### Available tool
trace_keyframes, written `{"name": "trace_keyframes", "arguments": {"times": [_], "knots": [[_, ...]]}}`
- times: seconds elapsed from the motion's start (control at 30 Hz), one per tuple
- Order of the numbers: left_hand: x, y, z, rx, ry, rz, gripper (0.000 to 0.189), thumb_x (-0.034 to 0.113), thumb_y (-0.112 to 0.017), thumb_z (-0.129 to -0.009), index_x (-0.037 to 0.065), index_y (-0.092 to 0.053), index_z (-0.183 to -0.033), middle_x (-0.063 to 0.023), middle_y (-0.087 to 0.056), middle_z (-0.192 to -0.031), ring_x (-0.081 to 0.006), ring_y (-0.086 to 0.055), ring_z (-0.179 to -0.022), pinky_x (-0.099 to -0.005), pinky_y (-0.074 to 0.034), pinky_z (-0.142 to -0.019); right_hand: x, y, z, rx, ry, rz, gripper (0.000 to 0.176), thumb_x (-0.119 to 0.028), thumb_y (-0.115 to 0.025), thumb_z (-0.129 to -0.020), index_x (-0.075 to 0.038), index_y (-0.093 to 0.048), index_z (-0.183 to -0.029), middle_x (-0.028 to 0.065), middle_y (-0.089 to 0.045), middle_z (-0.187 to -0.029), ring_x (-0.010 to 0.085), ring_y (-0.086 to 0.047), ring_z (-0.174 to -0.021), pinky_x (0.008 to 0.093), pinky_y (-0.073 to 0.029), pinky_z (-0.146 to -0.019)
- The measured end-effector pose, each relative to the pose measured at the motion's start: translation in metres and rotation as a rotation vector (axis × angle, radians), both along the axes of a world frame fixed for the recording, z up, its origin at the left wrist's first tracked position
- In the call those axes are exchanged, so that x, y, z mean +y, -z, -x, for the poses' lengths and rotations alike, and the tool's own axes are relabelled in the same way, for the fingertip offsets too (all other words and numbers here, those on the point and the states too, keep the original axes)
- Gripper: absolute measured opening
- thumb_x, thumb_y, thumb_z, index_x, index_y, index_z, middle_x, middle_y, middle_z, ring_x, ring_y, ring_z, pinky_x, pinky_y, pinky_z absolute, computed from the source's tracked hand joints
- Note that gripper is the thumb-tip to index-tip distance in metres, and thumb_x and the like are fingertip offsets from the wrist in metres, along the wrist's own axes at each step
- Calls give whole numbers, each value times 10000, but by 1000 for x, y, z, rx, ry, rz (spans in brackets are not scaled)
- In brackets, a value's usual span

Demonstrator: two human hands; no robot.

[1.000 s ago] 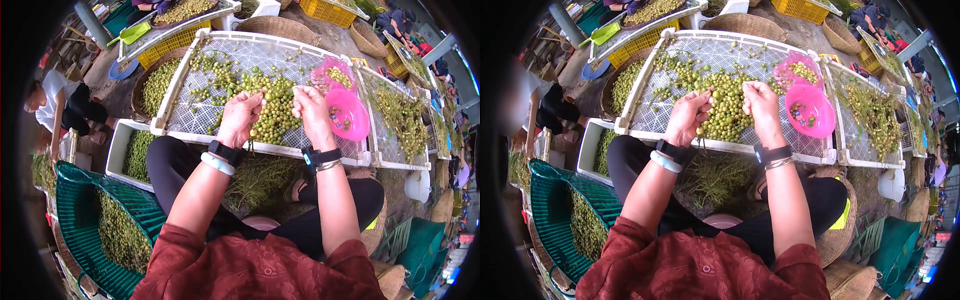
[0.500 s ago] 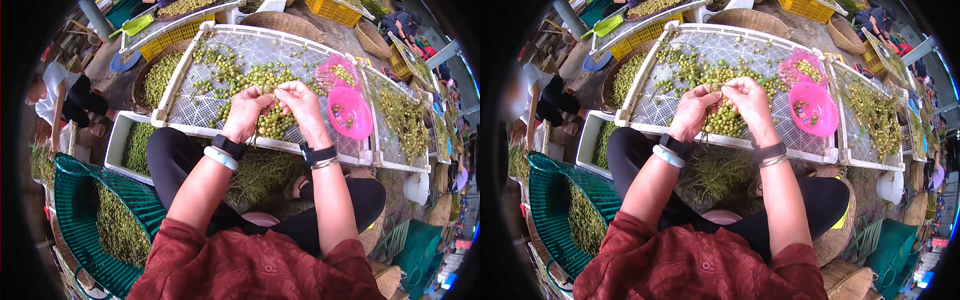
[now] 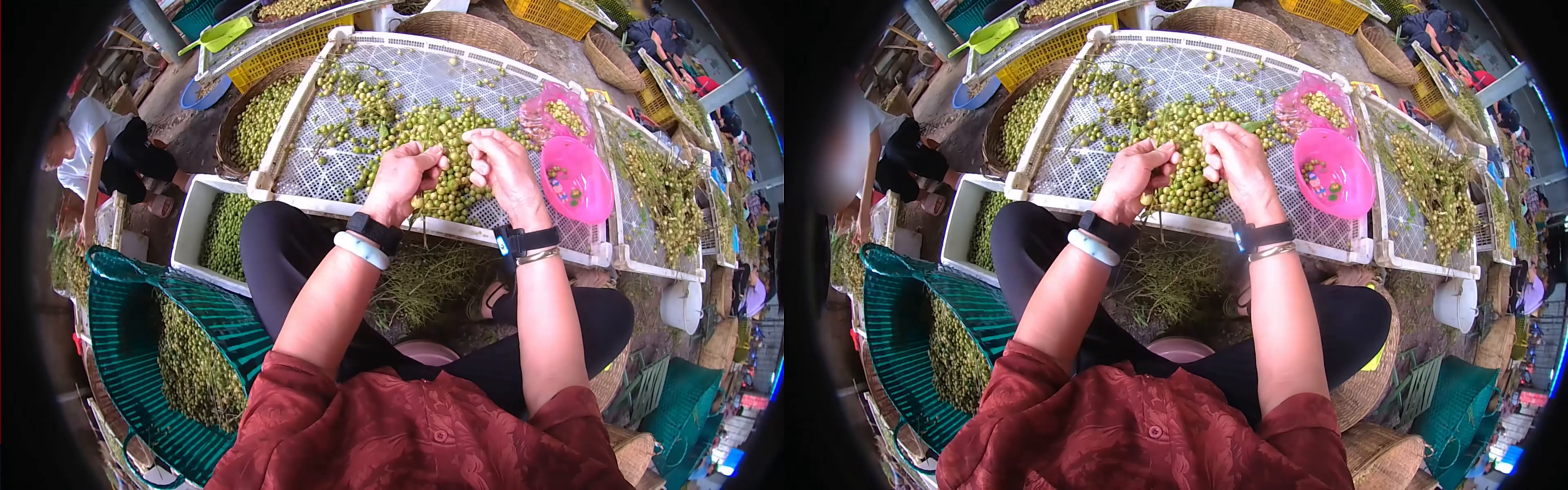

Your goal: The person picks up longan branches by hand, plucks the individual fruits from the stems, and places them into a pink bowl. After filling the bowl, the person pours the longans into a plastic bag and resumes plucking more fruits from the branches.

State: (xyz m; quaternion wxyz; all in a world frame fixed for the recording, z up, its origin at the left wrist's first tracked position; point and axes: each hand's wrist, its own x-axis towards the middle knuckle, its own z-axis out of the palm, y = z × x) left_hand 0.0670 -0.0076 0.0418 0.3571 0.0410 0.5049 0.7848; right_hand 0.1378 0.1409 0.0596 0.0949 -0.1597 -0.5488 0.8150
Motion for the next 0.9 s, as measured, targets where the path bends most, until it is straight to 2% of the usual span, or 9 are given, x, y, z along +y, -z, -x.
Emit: {"name": "trace_keyframes", "arguments": {"times": [0.13,0.17,0.27,0.43,0.53,0.67,0.73,0.8,0.9], "knots": [[-6,8,9,-61,45,-139,133,98,-540,-918,41,-519,-799,-11,-542,-685,-50,-409,-525,-180,-332,-441,13,28,8,27,219,-717,167,-138,-597,-887,3,-629,-971,-16,-547,-693,49,-493,-570,200,-411,-475],[0,5,4,-77,-83,-116,133,119,-538,-925,50,-499,-818,-3,-524,-702,-49,-408,-540,-183,-321,-433,15,37,7,50,267,-699,155,-114,-587,-889,-3,-641,-983,-6,-581,-720,47,-507,-581,199,-430,-487],[2,4,3,-84,-103,-119,137,134,-533,-932,65,-485,-823,-5,-528,-729,-51,-413,-550,-187,-314,-428,11,39,-2,-23,267,-436,136,-92,-585,-886,-22,-644,-986,-8,-591,-727,46,-513,-577,201,-442,-496],[-4,8,7,-14,-136,-23,134,132,-529,-931,81,-487,-814,17,-532,-719,-26,-369,-507,-180,-295,-422,21,53,-11,-89,350,-538,136,-101,-585,-883,-41,-651,-986,-19,-595,-722,40,-489,-556,210,-431,-497],[-10,16,13,32,-202,12,123,142,-541,-925,97,-493,-820,22,-549,-736,-25,-375,-516,-179,-304,-428,19,48,-23,-188,193,-609,131,-126,-593,-880,-48,-653,-967,-26,-585,-704,39,-491,-559,208,-429,-503],[-5,18,13,41,-276,9,104,144,-540,-924,96,-504,-838,19,-558,-726,-27,-399,-539,-178,-331,-451,-25,25,-31,-167,-44,-456,195,-185,-691,-820,-62,-624,-956,-27,-566,-718,48,-503,-601,211,-444,-532],[1,11,9,17,-282,26,102,142,-536,-924,93,-503,-840,14,-567,-727,-39,-412,-552,-185,-349,-468,-44,22,-28,28,-63,-599,267,-202,-742,-773,-59,-612,-957,-13,-570,-724,61,-500,-622,220,-444,-562],[5,6,4,-10,-280,11,101,141,-535,-923,94,-504,-839,11,-571,-729,-45,-415,-554,-191,-355,-471,-54,12,-26,1,-106,-737,301,-189,-756,-742,-47,-599,-957,15,-573,-723,87,-503,-632,242,-447,-582],[7,7,5,-19,-273,-35,98,137,-534,-921,96,-506,-836,5,-570,-722,-59,-434,-579,-207,-382,-501,-57,11,-24,-26,-149,-746,280,-168,-733,-758,-40,-594,-965,27,-588,-732,94,-529,-610,254,-452,-569]]}}
